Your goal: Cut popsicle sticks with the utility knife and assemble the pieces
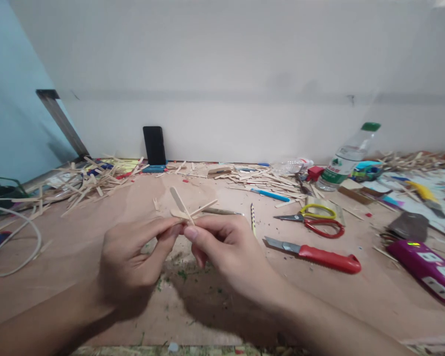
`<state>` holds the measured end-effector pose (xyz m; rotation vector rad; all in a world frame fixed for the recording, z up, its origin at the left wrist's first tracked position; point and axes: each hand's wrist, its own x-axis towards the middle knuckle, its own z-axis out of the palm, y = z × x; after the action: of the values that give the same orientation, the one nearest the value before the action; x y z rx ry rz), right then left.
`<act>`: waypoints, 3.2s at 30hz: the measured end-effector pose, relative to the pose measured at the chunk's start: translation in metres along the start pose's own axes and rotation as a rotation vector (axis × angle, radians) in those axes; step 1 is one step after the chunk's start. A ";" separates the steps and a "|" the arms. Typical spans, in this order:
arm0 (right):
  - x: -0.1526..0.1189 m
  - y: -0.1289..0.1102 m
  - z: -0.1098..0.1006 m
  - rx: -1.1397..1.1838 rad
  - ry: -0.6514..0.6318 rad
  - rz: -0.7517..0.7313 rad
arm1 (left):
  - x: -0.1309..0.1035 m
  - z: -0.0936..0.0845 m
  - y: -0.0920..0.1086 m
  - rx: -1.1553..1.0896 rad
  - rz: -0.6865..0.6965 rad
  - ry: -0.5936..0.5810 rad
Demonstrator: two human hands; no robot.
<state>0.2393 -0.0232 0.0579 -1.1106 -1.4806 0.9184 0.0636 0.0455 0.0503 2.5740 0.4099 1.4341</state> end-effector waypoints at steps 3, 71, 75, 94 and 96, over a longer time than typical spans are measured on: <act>-0.002 0.002 -0.004 0.080 -0.059 0.042 | 0.000 -0.001 0.001 -0.013 0.011 -0.027; 0.006 0.009 0.000 0.068 0.054 0.165 | -0.001 0.001 -0.012 0.079 0.044 -0.126; 0.007 0.008 -0.002 0.100 0.092 0.147 | 0.005 -0.002 -0.010 -0.026 -0.015 -0.177; 0.014 0.021 -0.010 0.648 -0.129 0.225 | 0.014 -0.009 -0.019 -0.370 -0.375 -0.285; 0.014 0.022 -0.010 0.647 -0.138 0.246 | 0.014 -0.008 -0.018 -0.462 -0.464 -0.329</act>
<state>0.2528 -0.0037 0.0424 -0.7591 -1.0356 1.5367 0.0607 0.0668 0.0611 2.1021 0.5096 0.8134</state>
